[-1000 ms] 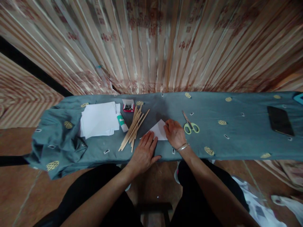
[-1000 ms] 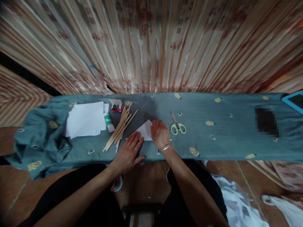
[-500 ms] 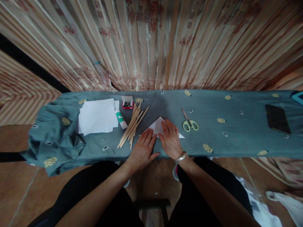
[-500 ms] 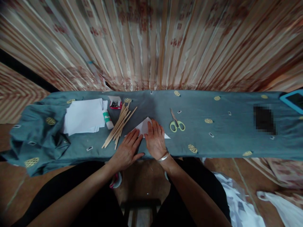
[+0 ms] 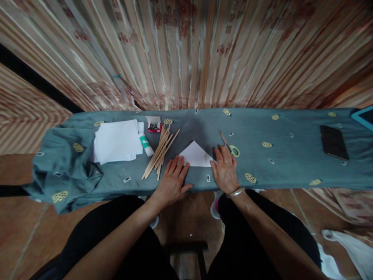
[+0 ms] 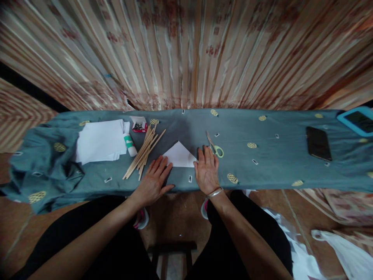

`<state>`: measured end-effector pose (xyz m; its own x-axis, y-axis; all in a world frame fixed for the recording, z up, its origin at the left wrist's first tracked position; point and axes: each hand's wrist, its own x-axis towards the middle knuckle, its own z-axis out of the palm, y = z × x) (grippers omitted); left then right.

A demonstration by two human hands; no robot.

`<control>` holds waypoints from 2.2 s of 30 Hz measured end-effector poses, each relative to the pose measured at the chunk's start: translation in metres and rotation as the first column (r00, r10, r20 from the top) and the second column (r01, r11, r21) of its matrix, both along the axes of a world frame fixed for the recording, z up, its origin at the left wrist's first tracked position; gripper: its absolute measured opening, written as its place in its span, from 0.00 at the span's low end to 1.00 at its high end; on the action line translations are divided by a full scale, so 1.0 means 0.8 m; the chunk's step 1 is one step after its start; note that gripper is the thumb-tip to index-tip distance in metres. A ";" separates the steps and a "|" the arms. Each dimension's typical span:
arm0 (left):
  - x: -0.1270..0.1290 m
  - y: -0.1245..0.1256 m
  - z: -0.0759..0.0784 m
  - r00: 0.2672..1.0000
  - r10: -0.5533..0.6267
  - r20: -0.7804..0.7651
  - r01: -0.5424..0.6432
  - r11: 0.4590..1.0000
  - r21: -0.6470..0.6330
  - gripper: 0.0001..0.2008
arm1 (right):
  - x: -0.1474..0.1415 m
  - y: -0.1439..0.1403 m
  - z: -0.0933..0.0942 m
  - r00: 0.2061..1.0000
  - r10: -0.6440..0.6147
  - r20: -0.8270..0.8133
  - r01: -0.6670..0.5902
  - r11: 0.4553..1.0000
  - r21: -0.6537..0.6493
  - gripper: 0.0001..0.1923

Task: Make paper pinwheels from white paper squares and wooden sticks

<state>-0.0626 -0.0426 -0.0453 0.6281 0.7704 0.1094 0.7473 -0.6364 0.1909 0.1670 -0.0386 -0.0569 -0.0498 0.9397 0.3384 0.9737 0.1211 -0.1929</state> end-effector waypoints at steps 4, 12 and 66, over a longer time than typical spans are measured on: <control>-0.002 -0.001 -0.004 1.000 0.010 -0.004 -0.010 1.000 0.015 0.36 | 0.007 -0.003 0.001 1.000 -0.011 0.004 0.011 1.000 0.001 0.25; -0.001 -0.002 -0.005 1.000 0.021 -0.008 -0.020 0.999 0.040 0.36 | 0.026 -0.009 -0.001 0.999 -0.053 0.013 0.053 0.998 0.014 0.25; -0.038 -0.009 0.027 0.994 0.058 0.095 -0.072 0.986 0.153 0.30 | -0.022 -0.008 0.021 0.935 0.355 -0.015 -0.355 0.932 -0.069 0.18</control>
<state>-0.0930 -0.0501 -0.0236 0.5593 0.7784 0.2850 0.7725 -0.6142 0.1616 0.1491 -0.0451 -0.0400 -0.3842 0.8819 0.2732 0.8692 0.4453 -0.2151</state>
